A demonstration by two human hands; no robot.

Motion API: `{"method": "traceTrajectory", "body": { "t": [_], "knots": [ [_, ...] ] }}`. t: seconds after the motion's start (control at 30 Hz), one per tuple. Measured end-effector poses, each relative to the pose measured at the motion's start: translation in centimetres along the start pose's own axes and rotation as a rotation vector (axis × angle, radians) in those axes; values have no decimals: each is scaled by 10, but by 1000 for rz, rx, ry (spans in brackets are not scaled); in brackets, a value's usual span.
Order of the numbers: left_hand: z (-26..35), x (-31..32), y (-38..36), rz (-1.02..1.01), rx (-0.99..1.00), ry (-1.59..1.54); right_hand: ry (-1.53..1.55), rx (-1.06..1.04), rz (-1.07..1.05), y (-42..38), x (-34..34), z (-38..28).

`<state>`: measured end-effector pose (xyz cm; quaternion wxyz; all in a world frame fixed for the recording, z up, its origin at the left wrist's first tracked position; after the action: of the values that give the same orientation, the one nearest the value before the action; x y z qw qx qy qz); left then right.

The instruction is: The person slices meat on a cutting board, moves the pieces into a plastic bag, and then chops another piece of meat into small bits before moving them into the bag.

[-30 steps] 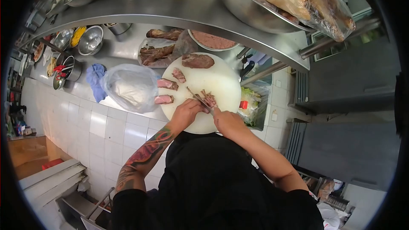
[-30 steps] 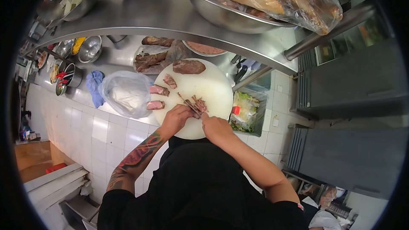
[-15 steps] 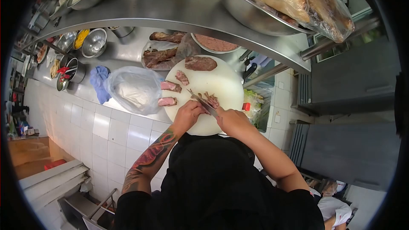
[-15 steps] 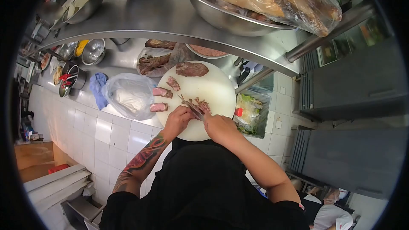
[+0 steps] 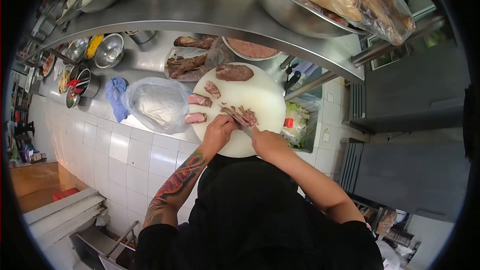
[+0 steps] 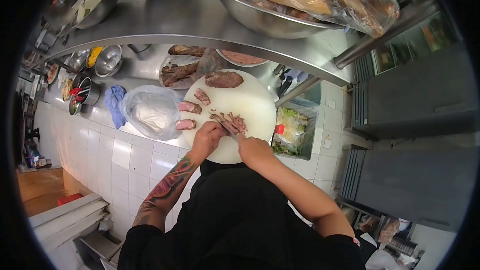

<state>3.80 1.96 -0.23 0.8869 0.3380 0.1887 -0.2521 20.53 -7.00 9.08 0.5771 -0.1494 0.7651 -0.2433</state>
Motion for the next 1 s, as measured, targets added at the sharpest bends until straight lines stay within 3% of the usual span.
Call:
{"method": "traceTrajectory", "body": {
  "t": [0.23,0.4,0.53,0.6,0.8,0.93,1.0],
  "knots": [
    [5,-8,3,10,-111,10,66,-62,23,-10,-9,28],
    [2,-8,4,13,-239,-5,233,-125,340,-41,2,50],
    [9,-14,14,53,-310,126,264,-83,432,-31,47,61],
    [1,-12,15,-58,-285,131,344,-97,508,-28,59,65],
    [5,-4,22,-264,-375,-36,456,-54,493,-31,62,75],
    [25,-30,17,-200,-294,-14,407,-49,479,-32,56,73],
    [14,-64,5,-81,-247,164,397,-54,472,-32,56,73]
  ]
}}
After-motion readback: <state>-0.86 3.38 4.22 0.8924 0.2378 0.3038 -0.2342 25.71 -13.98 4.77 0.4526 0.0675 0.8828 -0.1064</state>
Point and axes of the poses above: each hand's wrist, its own y-axis towards the middle knuckle, its own x-axis out of the palm, z = x × y, the point moved 4 cm from there along y, towards the middle knuckle, and after that the axes turned 7 degrees about -y, right-handed, at the moved point
